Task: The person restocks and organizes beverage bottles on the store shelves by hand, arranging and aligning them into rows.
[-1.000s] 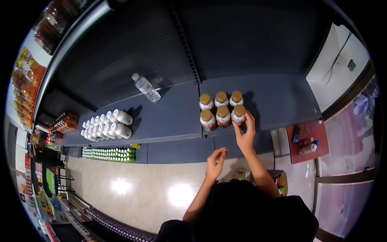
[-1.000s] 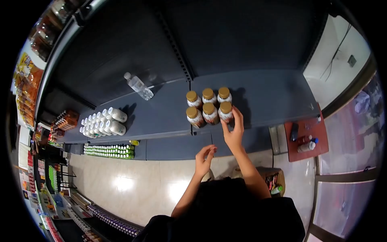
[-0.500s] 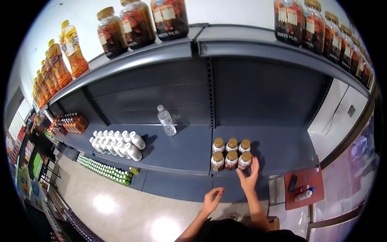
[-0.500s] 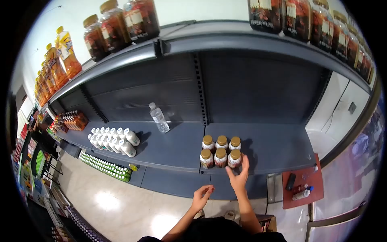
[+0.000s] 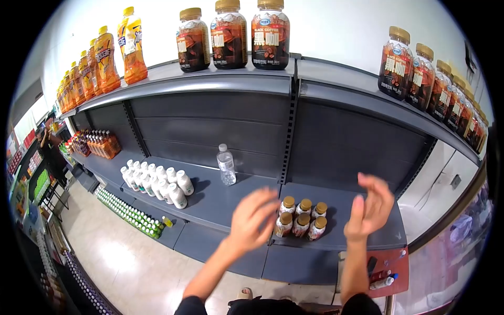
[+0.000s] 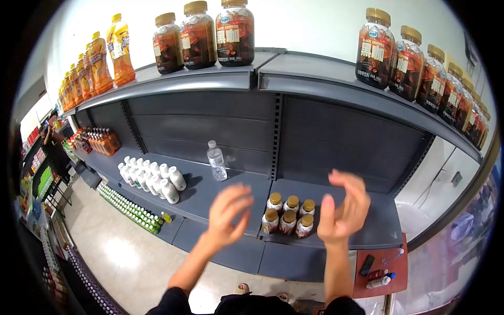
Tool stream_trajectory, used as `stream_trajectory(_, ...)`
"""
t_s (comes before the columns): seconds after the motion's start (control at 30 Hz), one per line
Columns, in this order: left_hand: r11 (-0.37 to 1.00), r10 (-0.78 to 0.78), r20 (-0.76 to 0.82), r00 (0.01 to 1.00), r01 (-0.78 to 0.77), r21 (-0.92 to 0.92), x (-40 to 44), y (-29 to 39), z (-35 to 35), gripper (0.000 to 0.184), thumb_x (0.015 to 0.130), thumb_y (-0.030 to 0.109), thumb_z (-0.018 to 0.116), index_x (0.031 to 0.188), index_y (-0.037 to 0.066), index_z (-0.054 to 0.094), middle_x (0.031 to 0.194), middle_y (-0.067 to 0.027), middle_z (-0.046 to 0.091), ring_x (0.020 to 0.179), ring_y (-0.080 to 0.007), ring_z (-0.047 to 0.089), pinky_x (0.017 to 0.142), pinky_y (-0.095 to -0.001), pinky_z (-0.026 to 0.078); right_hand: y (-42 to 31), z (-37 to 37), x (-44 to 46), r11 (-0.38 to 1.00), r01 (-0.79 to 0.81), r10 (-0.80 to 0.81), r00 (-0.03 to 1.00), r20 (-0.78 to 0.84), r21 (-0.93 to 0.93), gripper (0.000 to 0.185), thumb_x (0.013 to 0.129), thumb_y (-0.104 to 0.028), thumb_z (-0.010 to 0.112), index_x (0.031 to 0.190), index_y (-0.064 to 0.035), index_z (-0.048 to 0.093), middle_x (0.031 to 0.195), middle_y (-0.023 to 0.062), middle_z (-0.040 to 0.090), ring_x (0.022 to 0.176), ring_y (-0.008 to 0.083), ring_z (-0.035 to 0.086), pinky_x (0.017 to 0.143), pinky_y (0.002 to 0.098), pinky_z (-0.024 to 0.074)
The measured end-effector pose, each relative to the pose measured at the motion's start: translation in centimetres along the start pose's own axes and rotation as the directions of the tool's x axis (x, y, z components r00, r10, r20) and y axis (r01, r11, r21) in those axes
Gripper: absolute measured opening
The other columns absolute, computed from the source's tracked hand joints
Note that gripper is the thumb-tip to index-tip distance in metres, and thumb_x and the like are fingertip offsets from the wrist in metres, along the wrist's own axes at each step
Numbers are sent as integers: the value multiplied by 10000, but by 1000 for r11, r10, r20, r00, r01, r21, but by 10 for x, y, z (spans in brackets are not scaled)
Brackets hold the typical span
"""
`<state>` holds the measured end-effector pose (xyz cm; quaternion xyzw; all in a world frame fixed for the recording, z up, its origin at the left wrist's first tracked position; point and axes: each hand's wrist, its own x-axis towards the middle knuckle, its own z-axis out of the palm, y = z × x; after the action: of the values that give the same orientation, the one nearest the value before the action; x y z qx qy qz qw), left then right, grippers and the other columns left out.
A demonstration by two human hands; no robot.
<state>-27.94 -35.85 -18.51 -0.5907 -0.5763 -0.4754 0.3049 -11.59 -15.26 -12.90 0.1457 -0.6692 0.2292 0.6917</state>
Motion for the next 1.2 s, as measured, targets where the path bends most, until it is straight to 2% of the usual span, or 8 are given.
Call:
stream_trajectory(0.2,859,391,-123,912,-314,405,156,2,-59,479,794,76,759,1259,-2,672,1451,-219,572,1330,-458,556,1082,-497,488,-19,75,161,992,63,-70,995,68,110,350,897,7,729,1236,44,650,1171,138,701,1104,203,683,953,328,574)
stream_trajectory(0.37,850,330,-112,937,-243,467,199,-6,-48,541,867,169,744,1325,-85,608,1554,-310,418,1424,-473,442,1141,-513,420,21,127,220,994,66,-44,972,230,-88,554,953,-187,766,1382,99,566,1280,235,683,1221,297,668,1007,385,569)
stream_trajectory(0.5,846,276,-76,958,-205,491,199,-11,-37,705,894,218,739,1468,-96,476,1592,-332,370,1456,-504,383,1202,-545,321,43,147,229,976,-98,147,954,262,-194,806,839,-449,818,1379,97,575,1243,316,695,1125,356,731,922,427,602)
stream_trajectory(0.8,891,285,-101,953,-224,396,194,-4,-36,660,861,173,767,1445,-30,536,1635,-322,295,1484,-489,355,1208,-536,314,24,134,221,977,-199,165,935,314,79,646,875,-212,836,1364,115,569,1127,260,754,981,265,776,796,350,621)
stream_trajectory(0.93,873,365,-155,918,-280,399,172,38,-47,614,784,124,802,1369,35,639,1631,-347,276,1492,-539,319,1206,-577,303,-33,98,210,847,-423,246,849,468,322,564,938,-125,782,1388,117,545,1201,236,728,1096,227,722,936,342,586)
stream_trajectory(1.1,947,318,-351,881,-310,81,112,61,-40,745,780,149,806,1462,21,538,1565,-416,338,1427,-606,389,1145,-597,422,-65,59,162,673,-658,375,696,612,337,707,888,-86,826,1473,92,470,1337,257,657,1240,283,652,1020,398,563)
stream_trajectory(1.17,972,152,-309,939,-198,-124,68,60,-28,910,866,220,783,1590,-41,297,1595,-443,264,1464,-605,333,1083,-563,494,-65,46,128,590,-752,455,610,649,293,791,839,-76,864,1501,69,455,1359,232,650,1246,288,650,1026,418,566)
stream_trajectory(1.2,886,-96,-315,944,-63,-460,41,72,-11,953,879,240,775,1592,-98,240,1604,-442,246,1471,-562,355,1041,-512,537,-61,39,105,580,-779,503,573,648,239,804,816,-52,879,1496,63,467,1360,208,656,1254,286,647,1026,419,568)
